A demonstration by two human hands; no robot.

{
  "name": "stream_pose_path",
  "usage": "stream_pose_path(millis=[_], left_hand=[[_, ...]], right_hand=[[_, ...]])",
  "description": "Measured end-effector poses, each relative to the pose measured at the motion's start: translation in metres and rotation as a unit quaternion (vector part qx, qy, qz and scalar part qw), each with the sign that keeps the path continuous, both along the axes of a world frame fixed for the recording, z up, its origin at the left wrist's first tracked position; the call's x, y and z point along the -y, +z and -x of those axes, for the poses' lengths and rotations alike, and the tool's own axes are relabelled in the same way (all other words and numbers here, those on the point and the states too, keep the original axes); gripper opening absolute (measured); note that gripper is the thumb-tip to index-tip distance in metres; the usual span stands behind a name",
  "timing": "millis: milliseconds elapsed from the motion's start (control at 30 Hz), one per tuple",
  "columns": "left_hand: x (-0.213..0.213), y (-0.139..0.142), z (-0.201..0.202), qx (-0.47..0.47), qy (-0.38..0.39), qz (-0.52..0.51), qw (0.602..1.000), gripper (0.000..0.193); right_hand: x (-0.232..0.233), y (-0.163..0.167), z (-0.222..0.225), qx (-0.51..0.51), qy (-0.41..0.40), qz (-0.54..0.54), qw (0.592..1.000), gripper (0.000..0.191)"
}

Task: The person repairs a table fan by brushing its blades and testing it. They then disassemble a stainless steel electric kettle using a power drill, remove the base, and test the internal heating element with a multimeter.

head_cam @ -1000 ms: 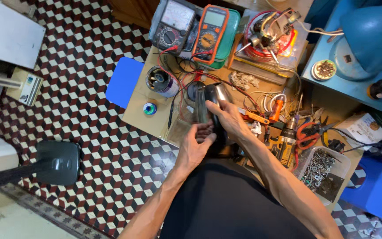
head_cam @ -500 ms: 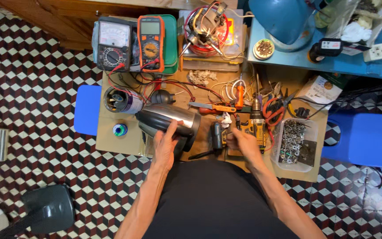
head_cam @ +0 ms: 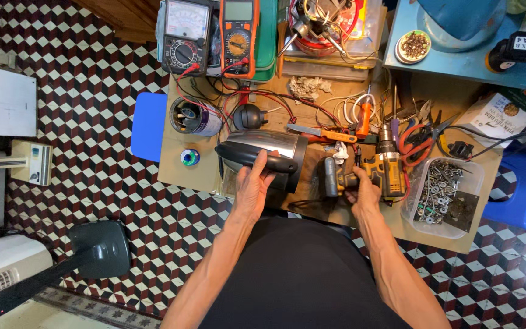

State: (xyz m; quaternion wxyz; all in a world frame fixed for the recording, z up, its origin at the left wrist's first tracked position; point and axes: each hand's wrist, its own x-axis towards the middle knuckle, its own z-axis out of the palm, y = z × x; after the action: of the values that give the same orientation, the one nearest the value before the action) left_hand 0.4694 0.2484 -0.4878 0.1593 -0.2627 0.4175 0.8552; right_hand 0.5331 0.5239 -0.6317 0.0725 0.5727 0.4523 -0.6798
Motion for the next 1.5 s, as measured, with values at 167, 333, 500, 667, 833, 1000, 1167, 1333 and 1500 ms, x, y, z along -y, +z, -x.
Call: stream_pose_path(millis=[167,333,500,667,833,1000,1167,1333,1500], left_hand=[[-0.001,-0.001,0.001,0.018,0.022,-0.058,0.998,0.036],[-0.008,-0.006,0.008,0.024,0.036,-0.077,0.996,0.031],[-0.016,-0.013,0.014,0.036,0.033,-0.106,0.993,0.031],[-0.024,-0.015,0.017,0.029,0.041,-0.128,0.990,0.033],[-0.024,-0.012,0.018,-0.003,0.023,-0.139,0.990,0.032],[-0.022,-0.006,0.019,-0.015,0.021,-0.143,0.989,0.034],[-0.021,0.002,0.015,-0.034,0.011,-0.139,0.990,0.037],[-0.022,0.006,0.013,-0.037,0.014,-0.152,0.988,0.038],[-0.022,0.005,0.012,-0.035,0.018,-0.155,0.987,0.040]], right_hand=[[-0.027,0.047,-0.019,-0.027,-0.138,0.118,0.983,0.031],[-0.036,0.101,-0.051,-0.072,-0.044,0.024,0.996,0.032],[-0.042,0.172,-0.093,-0.137,0.070,-0.151,0.976,0.027],[-0.038,0.255,-0.100,-0.254,0.090,-0.181,0.946,0.035],[-0.018,0.279,-0.043,-0.270,0.103,-0.178,0.941,0.034],[0.001,0.303,-0.013,-0.121,0.312,-0.242,0.911,0.038],[0.003,0.321,0.003,-0.091,0.457,-0.265,0.844,0.051],[0.008,0.324,0.009,-0.075,0.484,-0.283,0.825,0.052],[0.012,0.324,0.014,-0.109,0.501,-0.282,0.811,0.048]])
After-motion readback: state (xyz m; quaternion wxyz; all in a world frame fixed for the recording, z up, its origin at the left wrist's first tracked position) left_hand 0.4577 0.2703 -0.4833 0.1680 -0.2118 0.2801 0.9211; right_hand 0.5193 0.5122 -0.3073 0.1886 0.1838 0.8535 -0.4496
